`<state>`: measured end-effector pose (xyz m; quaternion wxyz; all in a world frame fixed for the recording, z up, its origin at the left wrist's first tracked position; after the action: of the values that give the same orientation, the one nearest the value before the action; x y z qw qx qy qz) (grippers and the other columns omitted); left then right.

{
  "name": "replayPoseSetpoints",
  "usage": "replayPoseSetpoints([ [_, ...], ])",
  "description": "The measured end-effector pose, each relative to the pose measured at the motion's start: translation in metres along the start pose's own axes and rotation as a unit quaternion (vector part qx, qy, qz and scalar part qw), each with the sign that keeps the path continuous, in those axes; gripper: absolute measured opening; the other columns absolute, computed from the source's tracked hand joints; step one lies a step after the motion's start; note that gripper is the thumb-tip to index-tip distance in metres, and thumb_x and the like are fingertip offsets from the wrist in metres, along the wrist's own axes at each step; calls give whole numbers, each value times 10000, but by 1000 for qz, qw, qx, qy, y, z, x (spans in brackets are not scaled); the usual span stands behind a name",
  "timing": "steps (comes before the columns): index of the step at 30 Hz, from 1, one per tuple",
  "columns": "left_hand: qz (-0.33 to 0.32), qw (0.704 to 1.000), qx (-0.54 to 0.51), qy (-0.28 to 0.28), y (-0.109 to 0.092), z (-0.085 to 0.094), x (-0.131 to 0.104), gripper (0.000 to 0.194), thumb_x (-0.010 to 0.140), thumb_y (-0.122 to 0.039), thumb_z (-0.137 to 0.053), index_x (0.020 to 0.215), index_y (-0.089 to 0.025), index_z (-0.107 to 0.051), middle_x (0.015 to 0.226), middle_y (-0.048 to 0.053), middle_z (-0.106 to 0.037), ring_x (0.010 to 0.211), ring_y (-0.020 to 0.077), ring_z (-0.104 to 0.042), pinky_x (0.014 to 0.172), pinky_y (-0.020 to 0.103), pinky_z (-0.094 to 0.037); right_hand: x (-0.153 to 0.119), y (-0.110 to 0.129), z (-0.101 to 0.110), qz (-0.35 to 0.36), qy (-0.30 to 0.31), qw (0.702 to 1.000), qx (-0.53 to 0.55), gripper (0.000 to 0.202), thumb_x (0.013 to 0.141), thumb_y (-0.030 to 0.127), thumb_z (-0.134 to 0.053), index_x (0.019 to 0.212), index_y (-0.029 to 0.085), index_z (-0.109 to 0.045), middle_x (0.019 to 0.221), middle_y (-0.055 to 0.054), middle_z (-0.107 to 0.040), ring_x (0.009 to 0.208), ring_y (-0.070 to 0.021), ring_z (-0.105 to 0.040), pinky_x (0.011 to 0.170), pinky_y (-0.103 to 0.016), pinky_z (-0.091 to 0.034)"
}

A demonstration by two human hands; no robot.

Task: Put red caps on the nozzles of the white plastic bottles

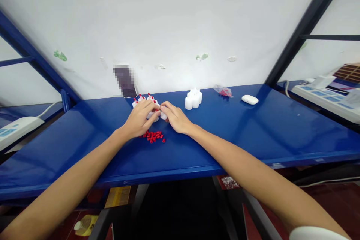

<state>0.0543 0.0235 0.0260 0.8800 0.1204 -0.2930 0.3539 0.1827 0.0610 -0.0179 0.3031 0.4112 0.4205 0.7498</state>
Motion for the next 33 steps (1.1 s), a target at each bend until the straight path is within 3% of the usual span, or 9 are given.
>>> replayPoseSetpoints([
  [4,26,999,46,-5,4,1,-2,237,983,-331,-482,906,-168,-637,1031,116,-609,954,262,-494,890,444,-396,5,-4,8,-10,-15,1000,0,309,979,450,-397,899,210,-576,607,36,-523,592,-141,-507,596,-261,-384],
  [10,21,993,112,30,6,-13,-5,206,925,-354,-589,922,-188,-710,1280,155,-550,1203,364,-438,984,552,-349,7,3,27,39,-71,996,47,229,897,394,-500,813,197,-583,563,27,-521,557,-144,-509,578,-272,-402],
  [14,33,990,133,37,8,-12,-5,202,914,-342,-599,930,-176,-712,1289,168,-546,1223,377,-437,996,558,-352,4,1,31,40,-96,993,51,177,844,361,-539,768,203,-559,521,54,-440,479,-134,-460,507,-271,-386],
  [18,50,987,152,32,12,-10,-5,179,892,-321,-612,926,-172,-705,1303,172,-548,1223,382,-441,981,552,-360,5,-4,29,24,-101,995,-10,182,827,326,-524,705,196,-558,529,44,-436,493,-130,-442,513,-273,-359],
  [26,80,987,137,20,17,-7,-6,265,870,-311,-628,1093,-177,-680,1287,182,-554,1201,374,-461,943,519,-377,11,-15,19,-11,13,996,-93,166,740,208,-417,750,192,-582,728,-20,-591,694,-173,-531,660,-294,-406],
  [33,-49,996,72,6,-4,9,0,179,918,-280,-548,910,-188,-701,1041,108,-657,964,258,-552,841,414,-385,12,-15,16,2,26,997,-70,150,709,161,-432,827,205,-513,713,1,-621,691,-163,-570,670,-281,-430],
])
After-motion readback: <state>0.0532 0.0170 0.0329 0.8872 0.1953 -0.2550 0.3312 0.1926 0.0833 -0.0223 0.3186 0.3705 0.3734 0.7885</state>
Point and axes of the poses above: each hand's wrist, its own x-axis towards the middle knuckle, its own z-axis out of the back of the hand, y = z × x, the point moved 6 cm from there along x, towards the middle knuckle
